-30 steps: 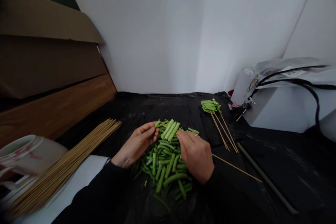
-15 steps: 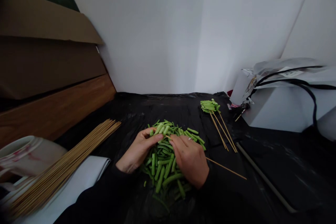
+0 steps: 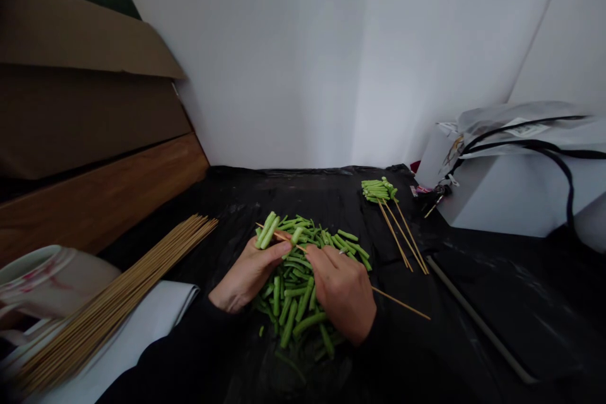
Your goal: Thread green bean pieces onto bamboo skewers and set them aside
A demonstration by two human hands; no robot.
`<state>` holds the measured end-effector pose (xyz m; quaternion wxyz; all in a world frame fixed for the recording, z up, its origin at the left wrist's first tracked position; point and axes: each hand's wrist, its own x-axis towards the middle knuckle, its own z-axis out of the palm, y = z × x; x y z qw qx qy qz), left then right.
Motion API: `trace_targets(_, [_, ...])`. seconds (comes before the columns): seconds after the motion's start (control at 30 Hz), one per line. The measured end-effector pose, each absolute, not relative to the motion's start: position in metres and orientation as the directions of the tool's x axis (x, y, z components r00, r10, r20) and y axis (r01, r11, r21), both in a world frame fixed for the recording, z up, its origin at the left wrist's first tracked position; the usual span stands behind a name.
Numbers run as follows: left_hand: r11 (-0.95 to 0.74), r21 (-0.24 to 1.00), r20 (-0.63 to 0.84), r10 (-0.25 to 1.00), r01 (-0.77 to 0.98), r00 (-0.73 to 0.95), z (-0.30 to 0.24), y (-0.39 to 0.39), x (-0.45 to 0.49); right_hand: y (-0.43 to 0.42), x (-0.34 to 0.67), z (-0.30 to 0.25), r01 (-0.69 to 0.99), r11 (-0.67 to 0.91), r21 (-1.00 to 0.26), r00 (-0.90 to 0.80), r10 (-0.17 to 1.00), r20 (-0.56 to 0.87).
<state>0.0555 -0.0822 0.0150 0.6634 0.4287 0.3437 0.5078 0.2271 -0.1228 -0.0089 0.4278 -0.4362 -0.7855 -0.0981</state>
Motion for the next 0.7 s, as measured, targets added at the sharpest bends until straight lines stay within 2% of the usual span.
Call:
trace_targets(0.17, [0.099, 0.915, 0.017, 0.959, -0.390, 0.283, 0.015, -0.082, 0.053, -0.123, 0.228, -0.007, 0.781, 0.584, -0.222, -0.240, 0.608, 0.757])
trace_targets(0.4, [0.119, 0.850, -0.046, 0.987, -0.513, 0.153, 0.009, -0.072, 0.046, -0.119, 0.231, -0.010, 0.795, 0.560, -0.234, -0.218, 0.623, 0.751])
trace_targets(0.57, [0.190, 0.834, -0.121, 0.979, -0.519, 0.164, 0.008, -0.068, 0.046, -0.120, 0.229, -0.012, 0.802, 0.553, -0.225, -0.220, 0.624, 0.750])
trace_targets(0.7, [0.198, 0.836, -0.116, 0.975, -0.511, 0.187, 0.009, -0.069, 0.045, -0.120, 0.228, -0.013, 0.785, 0.565, -0.254, -0.215, 0.633, 0.743])
